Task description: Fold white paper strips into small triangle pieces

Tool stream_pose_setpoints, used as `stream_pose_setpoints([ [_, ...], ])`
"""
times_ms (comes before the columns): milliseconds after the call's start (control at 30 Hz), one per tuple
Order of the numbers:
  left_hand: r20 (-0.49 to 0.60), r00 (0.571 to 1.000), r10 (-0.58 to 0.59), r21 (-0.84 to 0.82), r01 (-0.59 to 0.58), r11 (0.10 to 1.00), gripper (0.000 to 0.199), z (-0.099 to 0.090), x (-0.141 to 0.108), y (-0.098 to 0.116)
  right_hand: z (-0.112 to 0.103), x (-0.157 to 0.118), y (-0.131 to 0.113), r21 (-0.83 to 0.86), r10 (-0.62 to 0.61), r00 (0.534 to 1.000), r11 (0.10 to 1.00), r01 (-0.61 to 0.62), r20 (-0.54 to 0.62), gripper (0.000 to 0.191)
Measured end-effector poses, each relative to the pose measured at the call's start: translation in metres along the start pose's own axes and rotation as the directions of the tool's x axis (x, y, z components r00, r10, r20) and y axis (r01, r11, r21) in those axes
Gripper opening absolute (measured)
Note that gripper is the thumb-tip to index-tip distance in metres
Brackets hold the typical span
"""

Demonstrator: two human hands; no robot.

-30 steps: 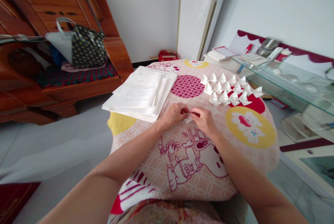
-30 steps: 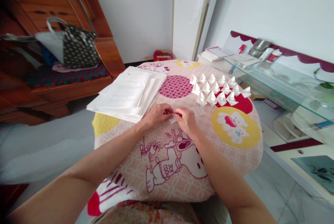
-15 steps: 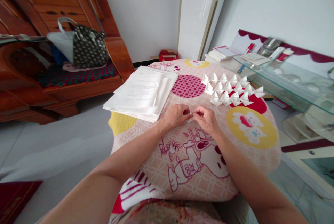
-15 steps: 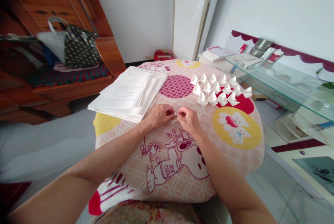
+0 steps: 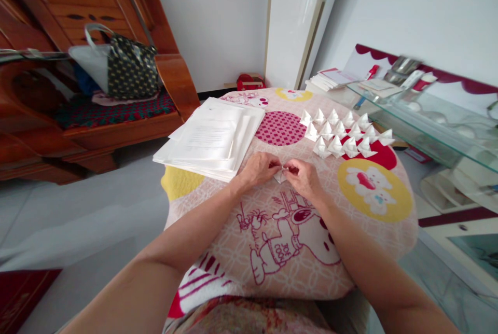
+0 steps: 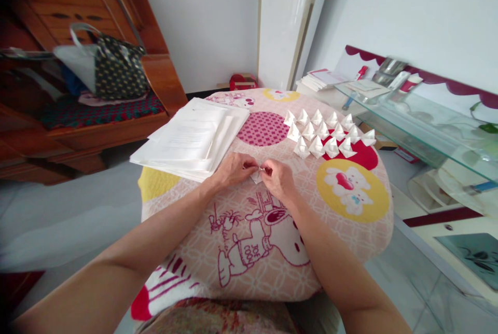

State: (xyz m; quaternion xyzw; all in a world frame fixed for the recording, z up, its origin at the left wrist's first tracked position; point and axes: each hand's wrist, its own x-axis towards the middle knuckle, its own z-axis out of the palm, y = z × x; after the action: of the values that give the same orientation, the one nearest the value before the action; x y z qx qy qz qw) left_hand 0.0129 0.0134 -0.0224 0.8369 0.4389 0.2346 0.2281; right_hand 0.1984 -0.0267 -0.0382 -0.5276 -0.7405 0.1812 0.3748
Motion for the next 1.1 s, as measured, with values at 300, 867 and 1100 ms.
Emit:
stream_pose_setpoints([
  [300, 0.015, 0.999, -0.040, -0.341, 0.043, 0.939, 0.016, -0.009, 0.002, -0.012, -0.006, 0.002, 0.003, -0.058, -0.033, 0.999, 0.998, 0.031, -0.030, 0.012],
  [867, 0.001, 0.999, -0.034, -0.216, 0.033, 0.976, 0.020, -0.006, 0.001, -0.006, 0.008, -0.001, 0.005, -0.108, -0.074, 0.995, 0.991, 0.080, 0.059, 0.021],
  [1100, 0.030, 0.995, 0.090, -0.284, -0.078, 0.956, 0.020, -0.010, 0.003, -0.013, 0.010, 0.000, 0.009, -0.143, -0.095, 0.994, 0.985, 0.102, 0.056, 0.019],
])
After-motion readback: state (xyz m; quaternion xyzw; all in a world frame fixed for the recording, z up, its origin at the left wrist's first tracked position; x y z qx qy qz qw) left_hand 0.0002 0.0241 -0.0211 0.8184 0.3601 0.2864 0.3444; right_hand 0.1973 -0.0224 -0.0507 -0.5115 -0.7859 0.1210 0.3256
